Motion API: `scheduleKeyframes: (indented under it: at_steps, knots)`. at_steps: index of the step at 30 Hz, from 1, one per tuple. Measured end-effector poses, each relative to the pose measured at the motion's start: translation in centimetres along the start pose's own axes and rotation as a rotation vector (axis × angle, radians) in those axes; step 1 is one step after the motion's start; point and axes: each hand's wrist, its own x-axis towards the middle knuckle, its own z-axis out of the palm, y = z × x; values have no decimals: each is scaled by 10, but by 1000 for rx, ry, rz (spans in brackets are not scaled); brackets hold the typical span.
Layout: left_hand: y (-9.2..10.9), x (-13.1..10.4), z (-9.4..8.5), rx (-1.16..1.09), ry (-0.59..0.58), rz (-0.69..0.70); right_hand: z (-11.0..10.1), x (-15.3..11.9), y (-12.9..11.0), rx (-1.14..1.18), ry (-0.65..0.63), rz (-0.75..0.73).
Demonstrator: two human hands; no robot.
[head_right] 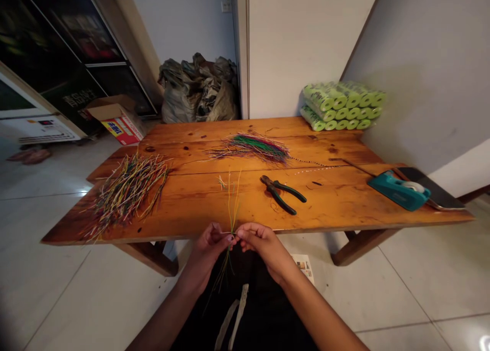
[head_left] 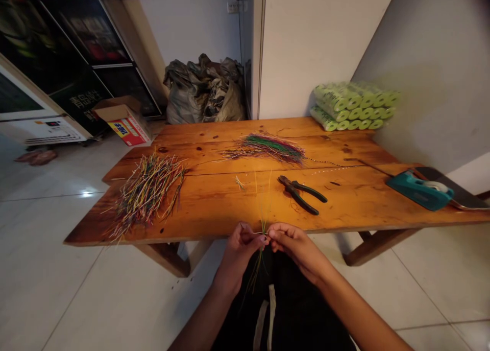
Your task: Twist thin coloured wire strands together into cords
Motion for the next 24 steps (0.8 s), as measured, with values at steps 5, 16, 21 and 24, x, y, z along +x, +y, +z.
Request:
scheduleKeyframes:
  at_steps: [5, 16, 21, 24]
  knots:
    - [-1, -1, -1, -1, -13, -17, 0, -1, 0, 169, -31, 84]
    - [2, -2, 0, -91, 4, -93, 3, -1, 2, 211, 10, 92]
    - [1, -2, 1, -62, -18, -81, 6, 1, 5, 130, 83, -5]
    - [-4, -1, 0, -90, -14, -64, 8, 1, 6, 135, 132, -26]
